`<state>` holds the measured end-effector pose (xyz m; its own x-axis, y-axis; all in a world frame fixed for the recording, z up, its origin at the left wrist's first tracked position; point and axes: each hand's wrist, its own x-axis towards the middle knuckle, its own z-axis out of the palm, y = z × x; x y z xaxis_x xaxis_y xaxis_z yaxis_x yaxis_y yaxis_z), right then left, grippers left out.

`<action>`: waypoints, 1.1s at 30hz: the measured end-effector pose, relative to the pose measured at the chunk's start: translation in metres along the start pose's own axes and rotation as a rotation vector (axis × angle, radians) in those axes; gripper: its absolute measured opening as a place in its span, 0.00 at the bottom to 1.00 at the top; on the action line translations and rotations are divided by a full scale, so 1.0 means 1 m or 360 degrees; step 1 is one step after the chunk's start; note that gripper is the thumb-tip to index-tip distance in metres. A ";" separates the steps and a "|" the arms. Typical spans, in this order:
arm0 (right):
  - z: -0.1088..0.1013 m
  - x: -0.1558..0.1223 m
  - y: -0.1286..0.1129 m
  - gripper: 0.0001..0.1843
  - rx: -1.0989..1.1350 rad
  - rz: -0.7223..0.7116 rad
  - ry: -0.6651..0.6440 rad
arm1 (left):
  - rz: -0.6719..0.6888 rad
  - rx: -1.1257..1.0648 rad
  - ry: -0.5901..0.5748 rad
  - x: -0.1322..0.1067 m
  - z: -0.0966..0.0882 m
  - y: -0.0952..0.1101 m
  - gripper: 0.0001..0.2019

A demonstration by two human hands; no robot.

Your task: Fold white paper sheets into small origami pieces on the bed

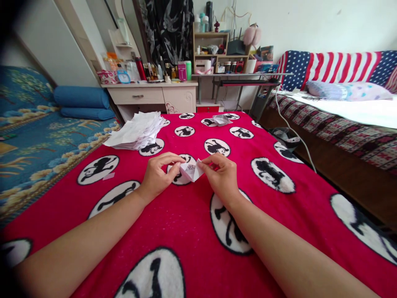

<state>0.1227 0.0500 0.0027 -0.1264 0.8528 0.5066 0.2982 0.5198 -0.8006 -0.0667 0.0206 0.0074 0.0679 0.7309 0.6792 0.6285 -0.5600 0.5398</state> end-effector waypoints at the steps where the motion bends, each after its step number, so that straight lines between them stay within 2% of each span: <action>1: 0.000 0.001 0.002 0.10 0.0032 0.0045 0.0021 | 0.0000 0.0001 -0.0009 0.000 0.000 -0.002 0.09; 6: 0.000 0.004 0.014 0.10 0.0087 0.0194 -0.0024 | -0.0058 0.0042 -0.0067 -0.002 0.003 -0.013 0.07; 11: -0.001 0.006 0.015 0.10 -0.0074 0.0264 -0.0157 | -0.0167 0.0168 -0.0201 -0.004 0.008 -0.022 0.07; 14: -0.001 0.005 0.008 0.11 -0.0209 0.0179 -0.0155 | -0.0122 0.0211 -0.0213 -0.004 0.008 -0.020 0.07; 20: 0.002 0.002 -0.004 0.20 -0.0439 -0.0092 -0.0163 | -0.0011 0.0360 -0.0264 -0.005 0.008 -0.012 0.07; 24: 0.002 0.002 -0.004 0.13 -0.0530 -0.0176 -0.0134 | 0.0031 0.0438 -0.0282 -0.005 0.007 -0.008 0.06; 27: -0.001 0.004 0.000 0.12 -0.0580 -0.0116 -0.0104 | -0.0024 0.0545 -0.0287 -0.005 0.005 -0.008 0.05; 33: -0.008 0.009 0.005 0.12 -0.0960 0.0149 -0.0139 | -0.0110 0.0657 -0.0277 -0.005 0.004 -0.008 0.04</action>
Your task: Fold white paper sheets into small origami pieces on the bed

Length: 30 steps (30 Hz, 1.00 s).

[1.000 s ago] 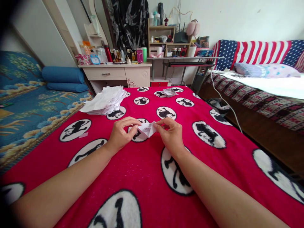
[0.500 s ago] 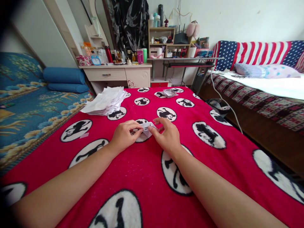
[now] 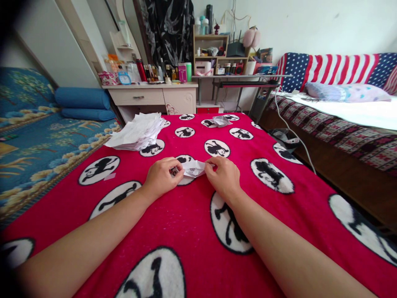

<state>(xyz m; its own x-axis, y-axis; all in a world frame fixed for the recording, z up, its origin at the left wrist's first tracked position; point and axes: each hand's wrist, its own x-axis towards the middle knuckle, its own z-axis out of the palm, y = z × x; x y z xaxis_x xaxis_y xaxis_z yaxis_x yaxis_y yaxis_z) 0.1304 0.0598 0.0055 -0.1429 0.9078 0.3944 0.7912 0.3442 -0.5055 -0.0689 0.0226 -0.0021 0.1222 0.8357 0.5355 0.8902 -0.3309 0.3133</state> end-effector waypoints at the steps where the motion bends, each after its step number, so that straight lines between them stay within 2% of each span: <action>1: 0.000 0.001 0.000 0.12 -0.0037 0.0052 -0.0039 | 0.0001 -0.0003 -0.0004 0.000 0.000 0.000 0.04; 5: -0.001 0.002 0.000 0.14 -0.0054 0.0183 -0.0184 | -0.0027 -0.0018 -0.0019 -0.001 0.001 0.000 0.04; 13: -0.003 0.003 0.002 0.14 0.0049 0.0193 -0.0204 | -0.0065 -0.0080 -0.0009 -0.001 0.003 -0.004 0.04; 16: 0.001 0.003 0.005 0.14 0.0198 0.0126 -0.0173 | 0.0066 -0.0229 0.0030 -0.001 0.005 -0.005 0.03; 19: 0.005 0.002 0.008 0.16 0.0440 0.0033 -0.0139 | 0.0205 -0.0351 0.0059 -0.001 0.008 -0.004 0.08; 22: 0.007 -0.001 0.007 0.18 0.0582 -0.0054 -0.0124 | 0.0255 -0.0387 0.0030 -0.002 0.009 -0.001 0.10; 25: 0.007 -0.004 0.003 0.18 0.0573 -0.0136 -0.0131 | 0.0255 -0.0414 0.0027 -0.002 0.010 0.000 0.11; 30: 0.005 -0.007 0.000 0.19 0.0469 -0.0255 -0.0117 | 0.0201 -0.0523 0.0126 0.001 0.011 -0.005 0.18</action>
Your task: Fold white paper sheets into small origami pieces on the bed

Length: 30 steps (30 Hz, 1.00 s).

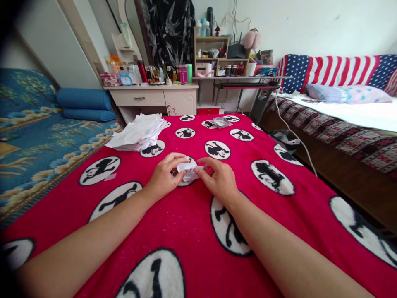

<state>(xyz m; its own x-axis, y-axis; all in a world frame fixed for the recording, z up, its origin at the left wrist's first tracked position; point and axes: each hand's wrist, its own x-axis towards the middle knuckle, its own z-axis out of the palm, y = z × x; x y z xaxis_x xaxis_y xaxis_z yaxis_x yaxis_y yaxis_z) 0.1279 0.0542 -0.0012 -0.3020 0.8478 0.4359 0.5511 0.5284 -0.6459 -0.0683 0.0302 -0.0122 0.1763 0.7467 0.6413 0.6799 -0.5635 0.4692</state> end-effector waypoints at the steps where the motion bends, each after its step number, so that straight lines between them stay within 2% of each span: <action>1: 0.000 0.000 0.000 0.19 -0.0023 -0.0028 -0.0005 | -0.0015 -0.0022 0.0008 0.000 0.000 -0.002 0.18; 6: 0.000 0.000 0.001 0.10 -0.0043 -0.0142 -0.0096 | -0.0147 -0.0061 0.0021 -0.001 0.001 -0.008 0.13; 12: -0.002 0.000 -0.002 0.09 -0.0032 -0.0169 -0.0161 | -0.0301 0.0098 -0.0001 -0.001 -0.002 -0.009 0.07; 16: -0.004 -0.001 -0.005 0.09 -0.0069 -0.0245 -0.0161 | -0.0291 0.0109 0.0018 0.000 -0.003 -0.005 0.08; 22: -0.003 0.000 -0.006 0.09 -0.0096 -0.0324 -0.0052 | -0.0223 0.0235 -0.0103 -0.002 -0.001 -0.002 0.15; 26: -0.001 0.000 -0.006 0.08 -0.0021 -0.0379 -0.0106 | -0.0264 0.0302 -0.0104 -0.002 -0.003 -0.002 0.13; 30: -0.001 0.001 -0.006 0.08 -0.0065 -0.0297 -0.0107 | -0.0244 0.0287 -0.0055 0.000 -0.006 -0.002 0.11</action>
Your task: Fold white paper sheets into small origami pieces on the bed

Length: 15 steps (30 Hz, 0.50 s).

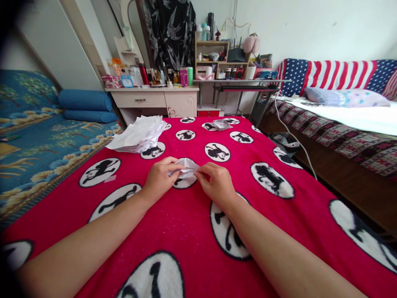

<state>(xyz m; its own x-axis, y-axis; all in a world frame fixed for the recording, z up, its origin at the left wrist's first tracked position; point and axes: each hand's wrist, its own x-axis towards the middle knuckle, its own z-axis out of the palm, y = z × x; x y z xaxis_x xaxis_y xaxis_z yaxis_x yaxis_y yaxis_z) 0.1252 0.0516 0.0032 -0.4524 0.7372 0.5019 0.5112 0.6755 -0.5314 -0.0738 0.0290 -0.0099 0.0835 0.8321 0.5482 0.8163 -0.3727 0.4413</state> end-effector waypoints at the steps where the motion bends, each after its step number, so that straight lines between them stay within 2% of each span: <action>1: 0.000 0.000 0.000 0.09 -0.0018 0.0019 -0.0004 | 0.0001 -0.0004 0.0004 0.000 0.000 0.000 0.10; 7: -0.001 0.001 0.001 0.11 -0.0178 0.0098 -0.0034 | -0.0020 0.0021 0.0027 0.001 -0.001 0.000 0.10; 15: -0.001 0.001 0.004 0.15 -0.0518 0.0265 -0.0025 | 0.0078 -0.0100 0.0031 0.000 0.002 -0.001 0.10</action>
<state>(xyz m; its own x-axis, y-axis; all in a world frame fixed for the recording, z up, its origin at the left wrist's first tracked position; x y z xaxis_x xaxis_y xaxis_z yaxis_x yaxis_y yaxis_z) 0.1276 0.0548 0.0029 -0.3535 0.8384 0.4149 0.7834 0.5077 -0.3586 -0.0735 0.0303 -0.0113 0.1106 0.8043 0.5838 0.7740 -0.4382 0.4570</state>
